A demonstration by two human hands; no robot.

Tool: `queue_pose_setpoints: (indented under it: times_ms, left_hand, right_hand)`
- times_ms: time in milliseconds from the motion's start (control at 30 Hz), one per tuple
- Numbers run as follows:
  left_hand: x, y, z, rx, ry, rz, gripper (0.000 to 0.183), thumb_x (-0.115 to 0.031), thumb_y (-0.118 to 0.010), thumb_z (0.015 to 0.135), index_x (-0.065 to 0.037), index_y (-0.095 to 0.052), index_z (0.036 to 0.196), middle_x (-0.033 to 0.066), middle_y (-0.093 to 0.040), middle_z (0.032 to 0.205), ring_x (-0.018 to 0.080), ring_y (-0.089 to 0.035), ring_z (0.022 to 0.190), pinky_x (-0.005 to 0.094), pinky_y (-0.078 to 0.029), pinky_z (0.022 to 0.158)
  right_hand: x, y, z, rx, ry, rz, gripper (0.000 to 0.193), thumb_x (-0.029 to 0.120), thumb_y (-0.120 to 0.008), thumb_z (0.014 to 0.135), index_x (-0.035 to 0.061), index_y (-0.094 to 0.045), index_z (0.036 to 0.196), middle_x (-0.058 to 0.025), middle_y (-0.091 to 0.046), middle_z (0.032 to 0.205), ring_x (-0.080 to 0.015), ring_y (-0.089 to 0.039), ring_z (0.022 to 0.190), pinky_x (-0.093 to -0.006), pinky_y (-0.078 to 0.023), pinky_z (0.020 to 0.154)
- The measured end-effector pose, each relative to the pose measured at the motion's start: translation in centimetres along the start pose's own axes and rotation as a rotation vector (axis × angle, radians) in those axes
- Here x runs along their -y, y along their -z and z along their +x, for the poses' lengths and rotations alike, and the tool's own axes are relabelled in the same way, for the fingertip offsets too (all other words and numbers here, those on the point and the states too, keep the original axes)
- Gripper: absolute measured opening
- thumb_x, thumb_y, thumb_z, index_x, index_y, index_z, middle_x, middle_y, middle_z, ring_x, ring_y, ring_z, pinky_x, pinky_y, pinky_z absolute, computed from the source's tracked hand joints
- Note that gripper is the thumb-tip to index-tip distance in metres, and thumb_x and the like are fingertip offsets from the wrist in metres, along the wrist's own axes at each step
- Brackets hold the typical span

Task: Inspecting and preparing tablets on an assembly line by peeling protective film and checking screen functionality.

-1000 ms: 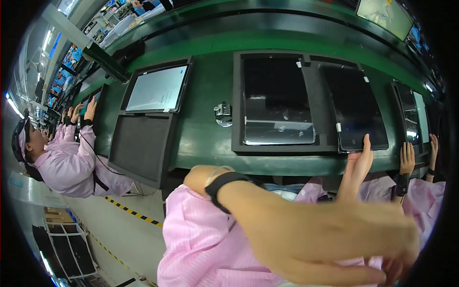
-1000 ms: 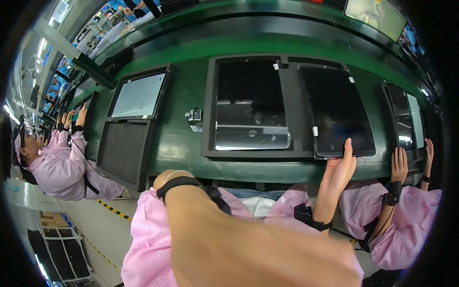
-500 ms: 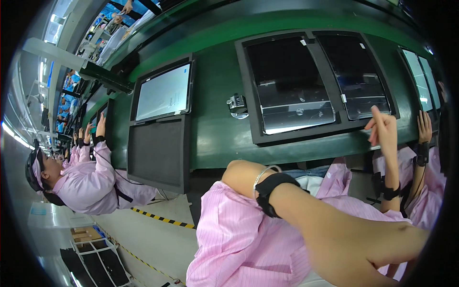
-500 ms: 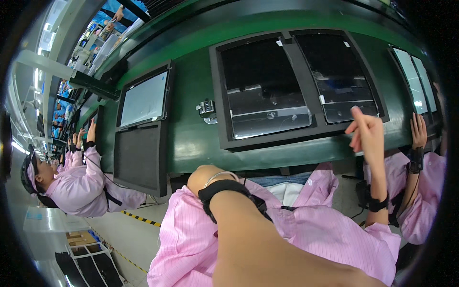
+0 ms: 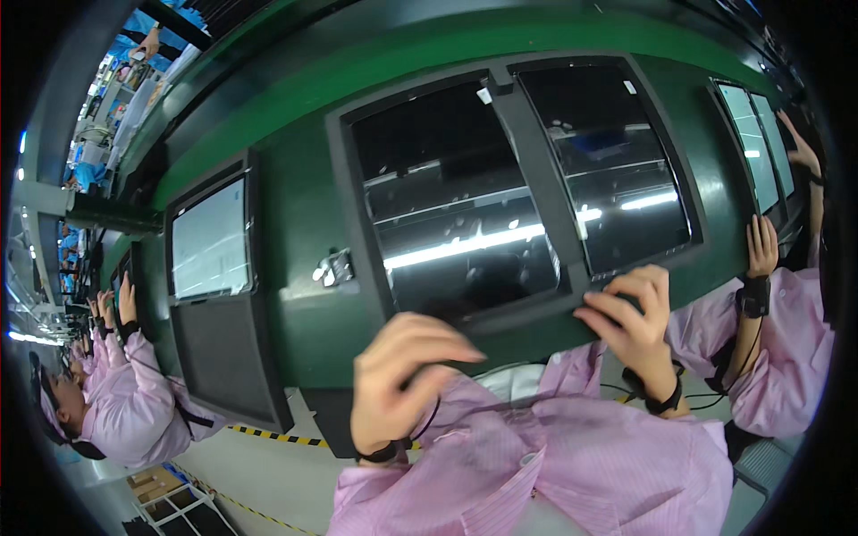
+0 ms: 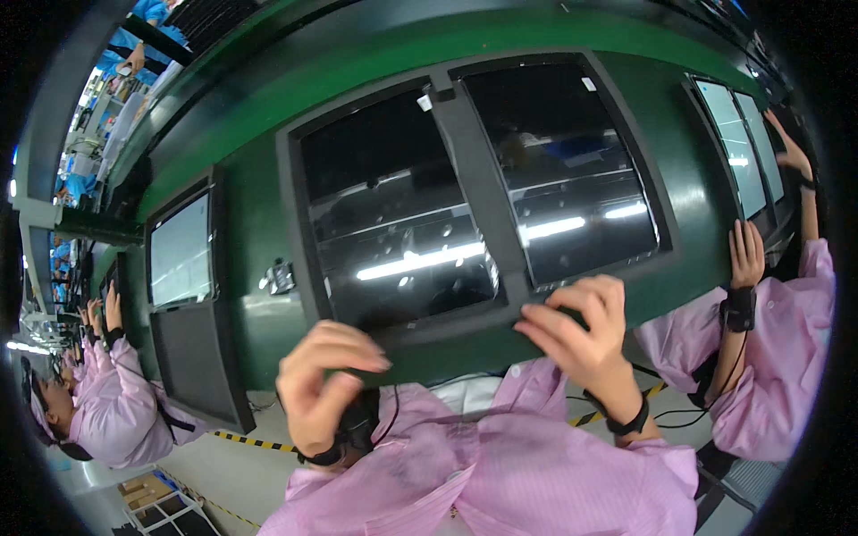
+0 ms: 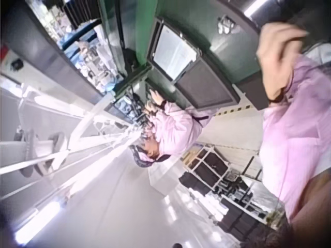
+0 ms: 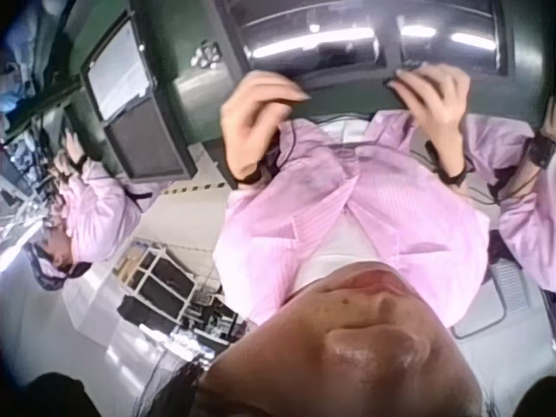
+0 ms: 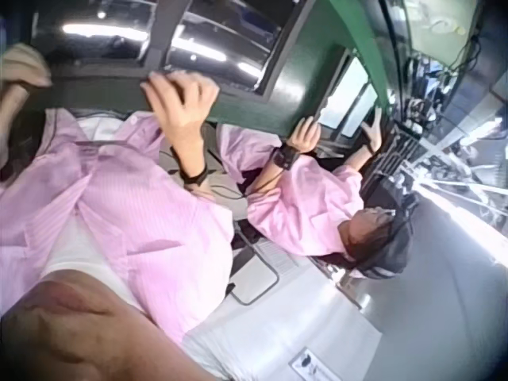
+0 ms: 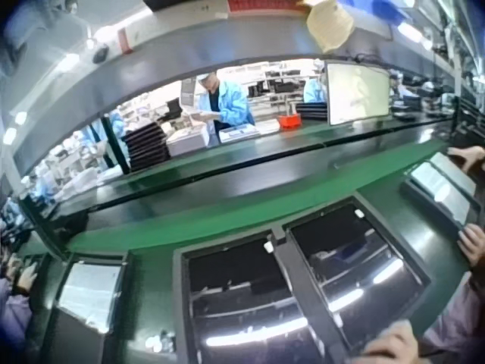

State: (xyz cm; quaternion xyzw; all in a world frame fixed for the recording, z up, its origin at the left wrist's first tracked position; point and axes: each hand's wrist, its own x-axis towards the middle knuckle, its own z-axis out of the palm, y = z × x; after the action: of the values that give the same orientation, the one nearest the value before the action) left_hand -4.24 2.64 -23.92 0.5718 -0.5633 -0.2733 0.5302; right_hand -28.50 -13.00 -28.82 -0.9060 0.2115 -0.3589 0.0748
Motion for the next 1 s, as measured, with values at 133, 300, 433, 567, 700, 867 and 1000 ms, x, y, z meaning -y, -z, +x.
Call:
queue_pose_setpoints:
  times_ms: [133, 300, 433, 567, 700, 867, 1000]
  left_hand:
    - [4.2, 2.1, -1.3, -0.503, 0.134, -0.109, 0.015, -0.010, -0.045, 0.094, -0.001, -0.050, 0.083, 0.0080, -0.052, 0.070, 0.0149, -0.047, 0.064, 0.0280, -0.041, 0.061]
    - [7.2, 4.4, -1.0, -0.897, 0.070, -0.117, 0.018, -0.017, -0.040, 0.097, -0.004, -0.049, 0.088, 0.0093, -0.052, 0.080, 0.0159, -0.047, 0.071, 0.0306, -0.042, 0.068]
    - [7.8, 4.5, 0.1, -0.754, 0.312, 0.301, 0.047, -0.010, -0.059, 0.077, -0.002, -0.051, 0.123, 0.0154, -0.050, 0.130, 0.0261, -0.043, 0.122, 0.0386, -0.030, 0.103]
    - [8.1, 4.7, 0.3, -0.566, 0.444, 0.194, 0.046, -0.007, -0.061, 0.078, -0.003, -0.052, 0.123, 0.0117, -0.057, 0.123, 0.0296, -0.045, 0.119, 0.0385, -0.031, 0.102]
    - [8.0, 5.3, 0.0, -0.524, 0.403, 0.200, 0.047, -0.008, -0.063, 0.078, -0.003, -0.052, 0.123, 0.0109, -0.058, 0.121, 0.0284, -0.048, 0.115, 0.0382, -0.030, 0.102]
    - [8.2, 5.7, -0.8, -0.494, 0.331, 0.298, 0.044, -0.010, -0.064, 0.080, -0.003, -0.054, 0.122, 0.0121, -0.059, 0.119, 0.0298, -0.053, 0.110, 0.0388, -0.033, 0.099]
    - [8.0, 6.0, -1.1, -0.485, 0.333, 0.333, 0.040, -0.013, -0.063, 0.083, -0.004, -0.055, 0.121, 0.0127, -0.060, 0.115, 0.0300, -0.054, 0.105, 0.0387, -0.037, 0.095]
  right_hand:
    - [-0.9, -0.5, 0.6, 0.070, 0.010, 0.025, 0.035, 0.019, -0.081, 0.054, 0.0177, -0.070, 0.087, 0.0017, -0.050, 0.080, -0.0208, -0.046, 0.077, -0.0365, -0.035, 0.068]
    - [-1.1, -0.1, 1.7, 0.220, -0.046, 0.090, 0.032, 0.018, -0.077, 0.055, 0.0204, -0.070, 0.086, 0.0010, -0.046, 0.078, -0.0233, -0.041, 0.076, -0.0378, -0.034, 0.066]
    - [-0.4, -0.5, 2.1, 0.278, -0.143, 0.077, 0.031, 0.014, -0.076, 0.055, 0.0182, -0.068, 0.086, -0.0022, -0.044, 0.080, -0.0261, -0.040, 0.079, -0.0402, -0.032, 0.067]
    - [-0.6, -1.7, 3.4, 0.253, -0.167, 0.075, 0.032, 0.009, -0.076, 0.056, 0.0157, -0.066, 0.085, -0.0035, -0.044, 0.080, -0.0274, -0.041, 0.080, -0.0401, -0.035, 0.069]
    - [-3.4, -2.4, 6.9, 0.351, -0.139, 0.102, 0.026, 0.006, -0.075, 0.060, 0.0072, -0.061, 0.082, -0.0075, -0.043, 0.080, -0.0279, -0.043, 0.079, -0.0394, -0.037, 0.071]
    - [-10.4, -6.0, 13.6, 0.345, -0.007, 0.032, 0.024, 0.006, -0.074, 0.064, -0.0018, -0.060, 0.083, -0.0100, -0.046, 0.084, -0.0255, -0.048, 0.085, -0.0348, -0.038, 0.080]
    - [-13.8, -11.9, 21.2, 0.133, 0.024, 0.183, 0.020, 0.007, -0.073, 0.073, -0.0049, -0.060, 0.083, -0.0081, -0.050, 0.090, -0.0197, -0.050, 0.089, -0.0286, -0.038, 0.084]
